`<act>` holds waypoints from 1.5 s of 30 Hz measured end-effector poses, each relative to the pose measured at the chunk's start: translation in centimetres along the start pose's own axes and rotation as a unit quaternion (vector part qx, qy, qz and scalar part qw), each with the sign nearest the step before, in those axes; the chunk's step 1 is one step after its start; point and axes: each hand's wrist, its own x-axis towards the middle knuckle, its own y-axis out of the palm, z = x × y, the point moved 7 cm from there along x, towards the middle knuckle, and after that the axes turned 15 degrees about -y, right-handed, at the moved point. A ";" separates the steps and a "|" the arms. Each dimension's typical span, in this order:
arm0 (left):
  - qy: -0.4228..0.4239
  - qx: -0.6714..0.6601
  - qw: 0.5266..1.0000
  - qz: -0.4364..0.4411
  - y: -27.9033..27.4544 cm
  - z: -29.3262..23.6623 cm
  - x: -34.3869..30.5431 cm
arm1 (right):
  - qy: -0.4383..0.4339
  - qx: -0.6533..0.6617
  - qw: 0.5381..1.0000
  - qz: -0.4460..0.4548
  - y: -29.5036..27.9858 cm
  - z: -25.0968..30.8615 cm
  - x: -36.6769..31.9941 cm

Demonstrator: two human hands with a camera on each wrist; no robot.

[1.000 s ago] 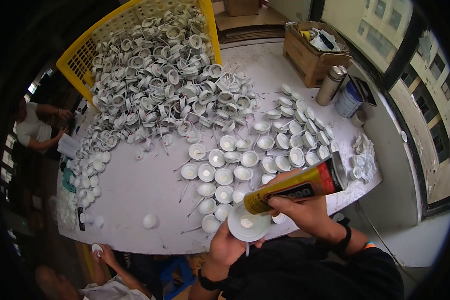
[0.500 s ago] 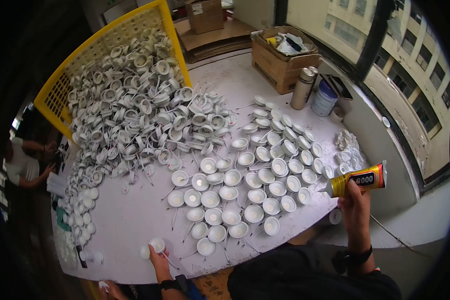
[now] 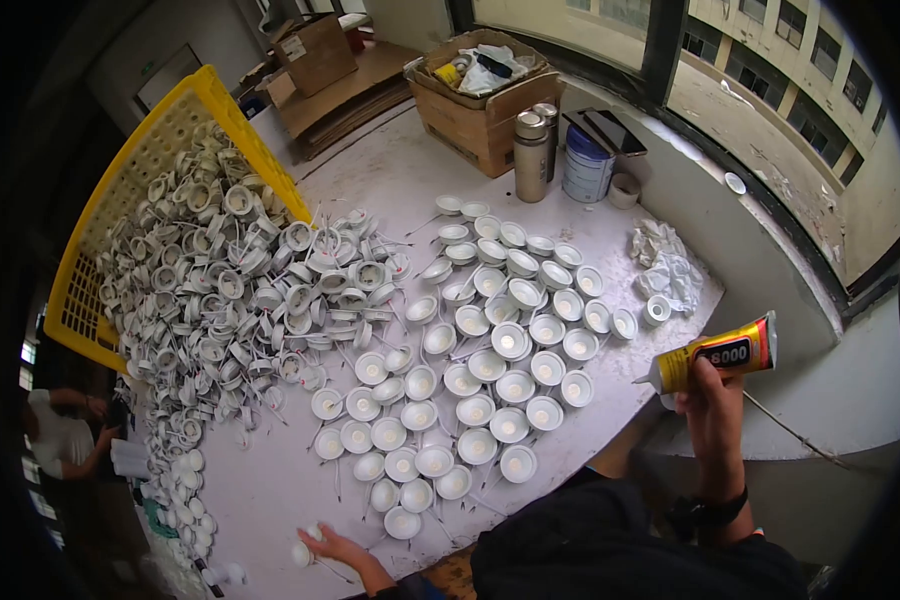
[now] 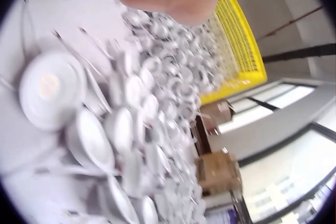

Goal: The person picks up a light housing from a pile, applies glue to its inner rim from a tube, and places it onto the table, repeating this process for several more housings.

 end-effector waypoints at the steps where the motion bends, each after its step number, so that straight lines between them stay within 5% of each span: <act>1: 0.050 -0.084 0.992 0.079 2.4 -3.5 -2.5 | 0.005 0.002 1.000 -0.002 -0.4 -0.3 0.7; 5: 0.033 -0.091 0.864 0.495 14.1 -15.9 -15.2 | 0.042 0.014 0.999 -0.003 -1.5 -1.9 3.5; 6: 0.098 -0.024 0.837 0.538 16.5 -18.1 -18.2 | 0.050 0.017 0.999 0.012 -1.5 -2.3 4.2; 10: 0.330 0.095 0.795 0.500 25.8 -21.9 -25.0 | 0.058 -0.011 0.998 0.031 -2.1 -3.1 6.5; 13: 0.366 0.219 0.791 0.438 29.2 -22.6 -27.2 | 0.064 -0.009 0.998 0.017 -3.2 -3.7 7.9; 18: 0.408 0.343 0.748 0.397 31.7 -21.3 -28.2 | 0.079 -0.012 0.996 -0.031 -5.5 -4.9 9.7; 33: 0.413 0.265 0.751 0.442 28.3 -24.7 -27.2 | 0.098 0.012 0.995 0.011 -3.6 -5.0 9.7; 35: 0.265 0.183 0.786 0.527 26.0 -25.5 -26.2 | 0.091 0.014 0.996 0.020 -3.2 -4.5 9.2; 36: 0.264 0.179 0.788 0.526 24.4 -26.2 -25.9 | 0.087 0.015 0.996 0.026 -3.0 -4.2 8.9; 38: -0.100 0.044 0.686 0.719 21.7 -24.3 -26.3 | 0.083 0.015 0.995 0.043 -2.2 -3.6 8.3; 41: -0.211 -0.012 0.637 0.741 17.3 -22.5 -25.5 | 0.081 0.022 0.993 0.086 -0.2 -3.0 6.9; 45: -0.224 -0.053 0.656 0.719 12.2 -21.5 -24.6 | 0.089 0.037 0.985 0.146 3.6 -2.4 4.3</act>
